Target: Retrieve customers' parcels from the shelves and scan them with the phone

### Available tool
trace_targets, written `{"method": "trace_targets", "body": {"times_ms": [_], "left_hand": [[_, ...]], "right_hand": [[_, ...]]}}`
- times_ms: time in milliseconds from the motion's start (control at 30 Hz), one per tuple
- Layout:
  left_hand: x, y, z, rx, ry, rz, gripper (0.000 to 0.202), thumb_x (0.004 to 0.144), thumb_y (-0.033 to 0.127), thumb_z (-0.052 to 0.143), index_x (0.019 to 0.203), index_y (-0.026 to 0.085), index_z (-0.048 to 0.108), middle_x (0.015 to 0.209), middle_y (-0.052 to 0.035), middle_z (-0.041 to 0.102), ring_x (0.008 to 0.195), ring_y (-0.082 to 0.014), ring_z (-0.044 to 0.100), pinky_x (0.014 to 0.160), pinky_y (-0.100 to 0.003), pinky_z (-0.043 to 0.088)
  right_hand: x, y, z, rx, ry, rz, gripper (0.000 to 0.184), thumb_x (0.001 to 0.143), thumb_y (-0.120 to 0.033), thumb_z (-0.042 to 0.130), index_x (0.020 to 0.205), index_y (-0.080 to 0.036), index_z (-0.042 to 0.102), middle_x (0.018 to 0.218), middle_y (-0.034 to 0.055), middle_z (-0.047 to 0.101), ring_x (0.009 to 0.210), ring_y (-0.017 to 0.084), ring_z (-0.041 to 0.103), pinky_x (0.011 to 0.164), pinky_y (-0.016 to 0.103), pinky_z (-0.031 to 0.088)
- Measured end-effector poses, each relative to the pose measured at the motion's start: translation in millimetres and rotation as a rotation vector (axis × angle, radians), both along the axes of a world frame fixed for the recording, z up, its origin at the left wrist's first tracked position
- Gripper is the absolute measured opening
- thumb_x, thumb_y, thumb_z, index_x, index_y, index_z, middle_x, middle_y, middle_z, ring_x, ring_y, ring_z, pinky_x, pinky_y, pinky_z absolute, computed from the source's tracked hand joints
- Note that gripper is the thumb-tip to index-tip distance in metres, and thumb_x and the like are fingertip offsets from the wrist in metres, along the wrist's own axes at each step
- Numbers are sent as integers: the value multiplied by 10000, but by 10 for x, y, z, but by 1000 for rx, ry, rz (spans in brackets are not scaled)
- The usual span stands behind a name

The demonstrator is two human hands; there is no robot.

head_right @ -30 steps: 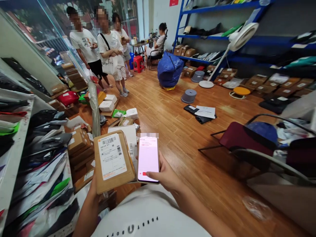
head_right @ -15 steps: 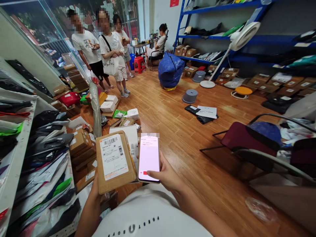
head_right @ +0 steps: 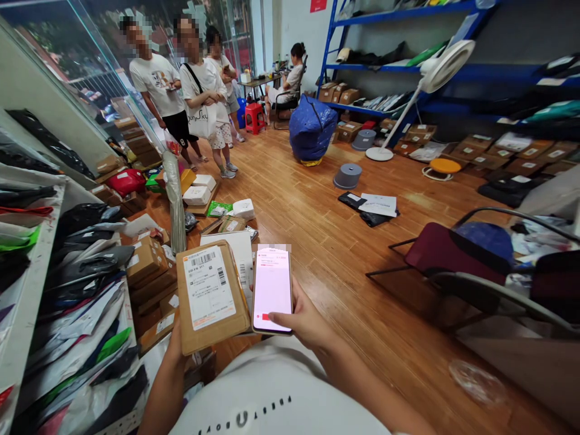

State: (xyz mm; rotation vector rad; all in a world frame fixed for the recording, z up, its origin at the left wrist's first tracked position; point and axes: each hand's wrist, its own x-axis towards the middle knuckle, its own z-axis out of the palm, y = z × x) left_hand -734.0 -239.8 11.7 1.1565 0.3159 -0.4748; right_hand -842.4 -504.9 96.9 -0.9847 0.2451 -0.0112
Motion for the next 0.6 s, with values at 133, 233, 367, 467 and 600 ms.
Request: {"method": "trace_targets", "body": {"times_ms": [133,233,367,467,600], "left_hand": [[12,-3,-5,20,-3,3,512,549,518,863,909,172,749,883,-78,761,817,-290,714,774,-372,590],[23,-10,-1,41,-11,3,517,541,513,867,911,172,748,901,-78,761,807,-284,715,755,-360,591],[25,-27,7,59,-21,-8,511,544,527,856,910,186,752,892,-65,760,883,-311,707,817,-378,578],[19,-42,18,86,-23,-12,512,542,544,845,899,190,749,890,-70,757,929,-339,694,847,-407,568],[10,-71,71,110,-16,-13,518,525,539,851,889,188,739,885,-73,754,936,-350,688,857,-433,563]], "right_hand": [[7,-5,1,5,2,5,782,619,-231,872,1280,-272,457,1272,115,659,1202,325,592,930,488,508],[8,-10,-21,16,5,8,794,621,-227,872,1290,-278,448,1272,115,658,1204,329,591,912,486,518],[14,-18,-43,-3,-1,3,786,616,-228,872,1281,-273,455,1269,109,661,1193,318,598,923,472,509],[14,-28,-45,-4,-15,12,790,616,-236,869,1290,-270,459,1265,105,663,1185,310,602,951,471,490],[5,-32,-32,66,10,1,812,591,-223,870,1300,-272,478,1244,96,674,1150,310,619,915,451,513]]}}
